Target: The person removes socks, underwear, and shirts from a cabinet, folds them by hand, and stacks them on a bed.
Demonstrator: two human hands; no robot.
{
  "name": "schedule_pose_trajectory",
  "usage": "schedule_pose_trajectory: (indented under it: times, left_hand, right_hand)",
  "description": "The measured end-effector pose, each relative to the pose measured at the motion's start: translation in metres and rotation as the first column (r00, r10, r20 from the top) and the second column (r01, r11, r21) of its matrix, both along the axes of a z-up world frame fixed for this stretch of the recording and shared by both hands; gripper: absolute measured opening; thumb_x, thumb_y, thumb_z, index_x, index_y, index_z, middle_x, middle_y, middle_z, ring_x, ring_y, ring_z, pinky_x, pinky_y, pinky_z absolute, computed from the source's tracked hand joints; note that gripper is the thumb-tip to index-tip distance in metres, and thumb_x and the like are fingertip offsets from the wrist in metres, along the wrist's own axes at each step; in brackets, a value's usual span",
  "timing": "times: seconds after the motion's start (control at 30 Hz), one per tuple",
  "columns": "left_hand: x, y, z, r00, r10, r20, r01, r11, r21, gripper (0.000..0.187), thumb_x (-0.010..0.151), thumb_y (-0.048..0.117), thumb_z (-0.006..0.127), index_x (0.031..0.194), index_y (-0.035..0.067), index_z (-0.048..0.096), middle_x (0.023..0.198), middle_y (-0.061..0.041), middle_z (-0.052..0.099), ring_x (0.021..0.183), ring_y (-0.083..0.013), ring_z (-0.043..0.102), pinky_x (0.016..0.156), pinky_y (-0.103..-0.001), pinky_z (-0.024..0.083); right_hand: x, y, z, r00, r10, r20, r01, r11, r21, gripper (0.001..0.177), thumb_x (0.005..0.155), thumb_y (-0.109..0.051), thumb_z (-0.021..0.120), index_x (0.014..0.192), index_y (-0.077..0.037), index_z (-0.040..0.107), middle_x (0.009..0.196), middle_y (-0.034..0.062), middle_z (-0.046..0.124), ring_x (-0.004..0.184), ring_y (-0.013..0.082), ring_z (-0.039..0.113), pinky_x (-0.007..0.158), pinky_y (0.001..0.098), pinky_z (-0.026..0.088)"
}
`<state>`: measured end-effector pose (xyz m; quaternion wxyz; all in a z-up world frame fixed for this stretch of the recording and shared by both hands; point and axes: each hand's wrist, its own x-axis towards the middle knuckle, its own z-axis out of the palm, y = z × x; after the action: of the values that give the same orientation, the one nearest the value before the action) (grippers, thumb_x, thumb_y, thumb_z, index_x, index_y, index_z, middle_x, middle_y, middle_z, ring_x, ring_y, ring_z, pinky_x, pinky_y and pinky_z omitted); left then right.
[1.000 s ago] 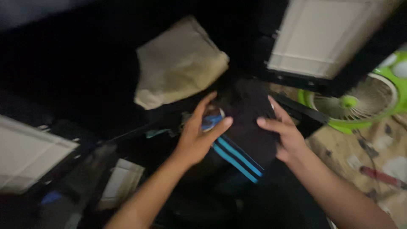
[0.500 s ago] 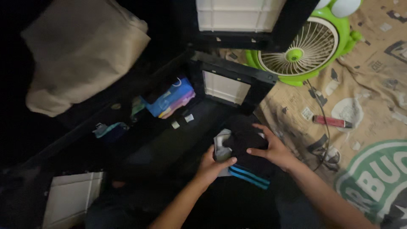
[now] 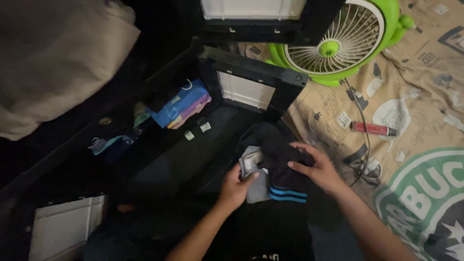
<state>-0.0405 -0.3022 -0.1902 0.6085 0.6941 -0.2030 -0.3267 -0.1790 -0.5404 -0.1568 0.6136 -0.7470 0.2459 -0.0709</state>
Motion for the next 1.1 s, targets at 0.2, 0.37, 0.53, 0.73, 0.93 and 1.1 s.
schedule_pose_trajectory:
  times: [0.2, 0.37, 0.53, 0.73, 0.93, 1.1]
  left_hand:
    - [0.001, 0.006, 0.001, 0.997, 0.069, -0.025, -0.069, 0.998, 0.0, 0.043, 0.09, 0.016, 0.073, 0.131, 0.006, 0.064, 0.112, -0.007, 0.078, 0.101, -0.0143, 0.072, 0.091, -0.032, 0.055]
    - [0.035, 0.035, 0.0, 0.985, 0.129, 0.114, -0.141, 0.984, 0.106, 0.035, 0.092, 0.016, 0.072, 0.125, 0.005, 0.067, 0.107, -0.009, 0.078, 0.095, -0.016, 0.071, 0.086, -0.033, 0.056]
    - [0.079, 0.071, -0.011, 0.962, 0.249, 0.109, -0.263, 0.955, 0.137, 0.035, 0.091, 0.016, 0.07, 0.124, 0.006, 0.069, 0.107, -0.007, 0.079, 0.095, -0.0151, 0.071, 0.085, -0.032, 0.057]
    - [0.163, 0.122, -0.086, 0.9, 0.396, 0.184, -0.414, 0.907, 0.074, 0.039, 0.094, 0.016, 0.064, 0.131, 0.004, 0.065, 0.12, -0.015, 0.072, 0.108, -0.027, 0.066, 0.094, -0.039, 0.051]
    - [0.181, 0.162, -0.122, 0.908, 0.161, 0.388, -0.399, 0.618, 0.677, 0.042, 0.098, 0.018, 0.058, 0.138, 0.006, 0.057, 0.127, -0.024, 0.065, 0.116, -0.0446, 0.063, 0.098, -0.051, 0.05]
    - [0.13, 0.153, -0.031, 0.736, 0.178, 0.653, -0.384, 0.904, 0.186, 0.072, 0.082, 0.011, 0.076, 0.148, 0.008, 0.047, 0.143, -0.023, 0.05, 0.135, -0.0411, 0.048, 0.109, -0.048, 0.043]
  right_hand:
    - [-0.006, 0.013, -0.013, 0.985, -0.099, 0.143, 0.127, 0.972, -0.198, 0.055, 0.083, -0.016, 0.08, 0.135, -0.009, 0.062, 0.127, 0.0059, 0.067, 0.123, 0.0168, 0.06, 0.105, 0.0311, 0.046]
    - [-0.002, 0.03, -0.009, 0.988, -0.056, -0.146, 0.019, 0.97, -0.243, 0.034, 0.079, -0.012, 0.089, 0.109, -0.006, 0.072, 0.093, 0.0094, 0.067, 0.073, 0.0203, 0.067, 0.067, 0.0346, 0.053]
    - [0.027, 0.043, -0.016, 0.919, 0.254, 0.303, -0.096, 0.887, -0.452, 0.02, 0.088, -0.008, 0.08, 0.103, -0.004, 0.067, 0.095, 0.0022, 0.066, 0.082, 0.0087, 0.064, 0.069, 0.0264, 0.051]
    - [0.071, 0.047, -0.035, 0.977, -0.02, 0.21, 0.002, 0.996, 0.088, 0.022, 0.099, -0.014, 0.07, 0.118, -0.011, 0.059, 0.088, -0.0047, 0.052, 0.078, 0.0048, 0.051, 0.067, 0.0224, 0.046]
    - [0.148, 0.079, -0.018, 0.995, -0.066, 0.071, 0.035, 0.928, 0.37, 0.03, 0.096, -0.024, 0.066, 0.124, -0.02, 0.056, 0.082, -0.0083, 0.053, 0.069, 0.0035, 0.051, 0.052, 0.0212, 0.04]
    - [0.201, 0.121, -0.003, 0.983, 0.11, 0.145, -0.166, 0.867, 0.469, 0.019, 0.101, -0.025, 0.065, 0.118, -0.019, 0.058, 0.074, -0.006, 0.051, 0.056, 0.0058, 0.043, 0.043, 0.021, 0.03]
